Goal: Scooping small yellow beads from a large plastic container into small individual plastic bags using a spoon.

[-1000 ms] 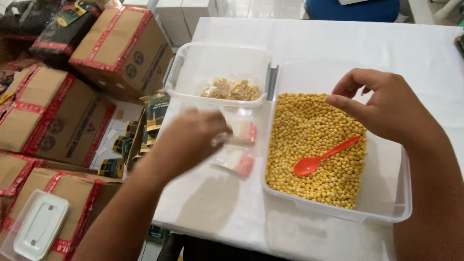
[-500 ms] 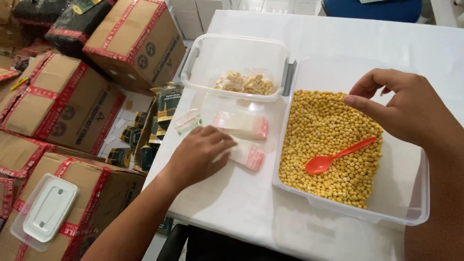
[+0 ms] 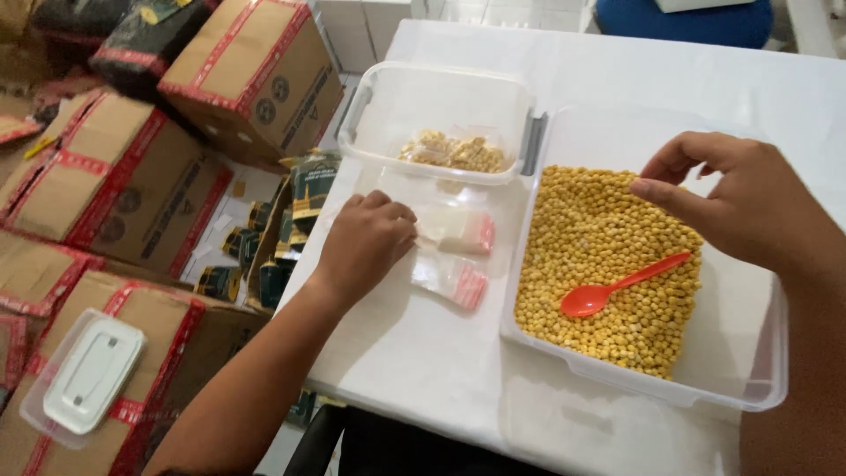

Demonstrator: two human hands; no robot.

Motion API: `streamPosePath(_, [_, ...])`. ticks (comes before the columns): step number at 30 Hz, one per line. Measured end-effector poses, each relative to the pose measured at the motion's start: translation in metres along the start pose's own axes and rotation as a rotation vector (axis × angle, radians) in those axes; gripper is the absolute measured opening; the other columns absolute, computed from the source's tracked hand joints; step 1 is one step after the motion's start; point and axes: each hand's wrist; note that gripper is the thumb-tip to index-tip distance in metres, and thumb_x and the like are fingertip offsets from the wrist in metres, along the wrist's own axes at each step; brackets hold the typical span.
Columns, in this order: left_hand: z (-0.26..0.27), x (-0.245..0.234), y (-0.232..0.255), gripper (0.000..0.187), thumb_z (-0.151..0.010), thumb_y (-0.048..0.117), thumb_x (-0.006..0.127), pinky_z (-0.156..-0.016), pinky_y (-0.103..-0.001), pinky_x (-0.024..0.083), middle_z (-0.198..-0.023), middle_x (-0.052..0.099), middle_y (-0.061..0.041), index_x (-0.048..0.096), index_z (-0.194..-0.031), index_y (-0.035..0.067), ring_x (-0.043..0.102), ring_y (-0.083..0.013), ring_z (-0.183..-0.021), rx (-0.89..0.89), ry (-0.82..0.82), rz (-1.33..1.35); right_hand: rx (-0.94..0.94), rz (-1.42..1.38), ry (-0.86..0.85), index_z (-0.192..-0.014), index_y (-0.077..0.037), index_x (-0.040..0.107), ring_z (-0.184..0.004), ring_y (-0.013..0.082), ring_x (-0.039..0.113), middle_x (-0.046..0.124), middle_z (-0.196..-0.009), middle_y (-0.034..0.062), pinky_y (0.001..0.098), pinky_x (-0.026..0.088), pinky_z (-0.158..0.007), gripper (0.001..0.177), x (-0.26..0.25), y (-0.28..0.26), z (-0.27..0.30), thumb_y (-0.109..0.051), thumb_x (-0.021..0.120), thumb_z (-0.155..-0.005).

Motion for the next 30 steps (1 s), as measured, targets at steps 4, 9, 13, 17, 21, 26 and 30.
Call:
streamPosePath(4, [0.000,-0.009,-0.005,0.015,-0.076,0.021,0.091,-0.074,-0.041,0.050,-0.097,0.078,-0.003,0.078,-0.079,0.015,0.065,-0.0245,-0.088,-0.082,0.006,0.160,-0.016,0.010,0.035,-0.095,-0.013,0.079,-0.085,0.0147,0.065,0.074,-0.086,0.0007,0.0347,0.043,-0.086,0.019,0.005,0.008,-0.001,-0.032,0.078,-0.094])
streamPosePath(9, [-0.003,-0.017,-0.016,0.014,-0.083,0.025,0.086,-0.075,-0.033,0.055,-0.090,0.078,-0.002,0.076,-0.087,0.015,0.068,-0.0170,-0.081,-0.180,0.081,0.280,-0.035,0.003,0.038,-0.096,-0.013,0.079,-0.084,0.0142,0.064,0.074,-0.087,0.0009,0.0341,0.043,-0.087,0.017,0.005,0.012,-0.002,-0.030,0.077,-0.095])
streamPosePath(13, [-0.020,-0.055,-0.001,0.025,-0.099,0.033,0.067,-0.073,-0.032,0.054,-0.085,0.072,0.001,0.062,-0.089,0.011,0.068,-0.0151,-0.072,-0.278,0.215,0.535,-0.046,-0.020,0.056,-0.095,-0.012,0.077,-0.084,0.0137,0.064,0.073,-0.086,0.0014,0.0335,0.045,-0.087,0.018,0.002,0.011,0.000,-0.030,0.078,-0.095])
streamPosePath(17, [-0.061,-0.085,0.030,0.013,-0.098,0.018,0.060,-0.075,-0.025,0.053,-0.085,0.078,0.001,0.050,-0.093,0.013,0.078,-0.0096,-0.082,-0.278,0.200,0.811,-0.074,-0.055,0.117,-0.094,-0.010,0.075,-0.086,0.0138,0.062,0.072,-0.088,0.0013,0.0330,0.045,-0.090,0.016,-0.006,0.000,0.006,-0.026,0.080,-0.094])
streamPosePath(21, [-0.108,-0.090,0.059,0.013,-0.091,0.003,0.065,-0.064,-0.027,0.050,-0.085,0.069,0.000,0.061,-0.099,0.013,0.064,-0.0123,-0.072,-0.001,0.141,0.764,-0.183,-0.070,0.191,-0.102,-0.011,0.073,-0.096,0.0158,0.063,0.072,-0.101,0.0009,0.0349,0.045,-0.095,0.019,-0.018,-0.014,0.019,-0.026,0.080,-0.092])
streamPosePath(26, [-0.154,-0.088,0.102,0.022,-0.089,0.005,0.060,-0.058,-0.032,0.045,-0.070,0.062,-0.001,0.052,-0.107,0.015,0.058,-0.0158,-0.061,0.236,-0.118,0.688,-0.293,-0.174,0.176,-0.128,-0.004,0.066,-0.104,0.0199,0.066,0.073,-0.118,0.0088,0.0358,0.049,-0.095,0.068,-0.031,-0.041,0.035,-0.030,0.089,-0.069])
streamPosePath(30, [-0.171,-0.091,0.117,0.034,-0.083,0.004,0.065,-0.050,-0.038,0.044,-0.070,0.067,-0.001,0.045,-0.108,0.015,0.064,-0.0213,-0.061,0.166,-0.208,0.658,-0.250,-0.097,0.163,-0.121,-0.012,0.070,-0.094,0.0146,0.068,0.074,-0.102,0.0009,0.0339,0.049,-0.089,0.042,-0.033,-0.037,0.035,-0.025,0.082,-0.083])
Point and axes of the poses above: each hand's wrist, its own z-axis away from the middle knuckle, its own x-axis out of the palm, y = z × x
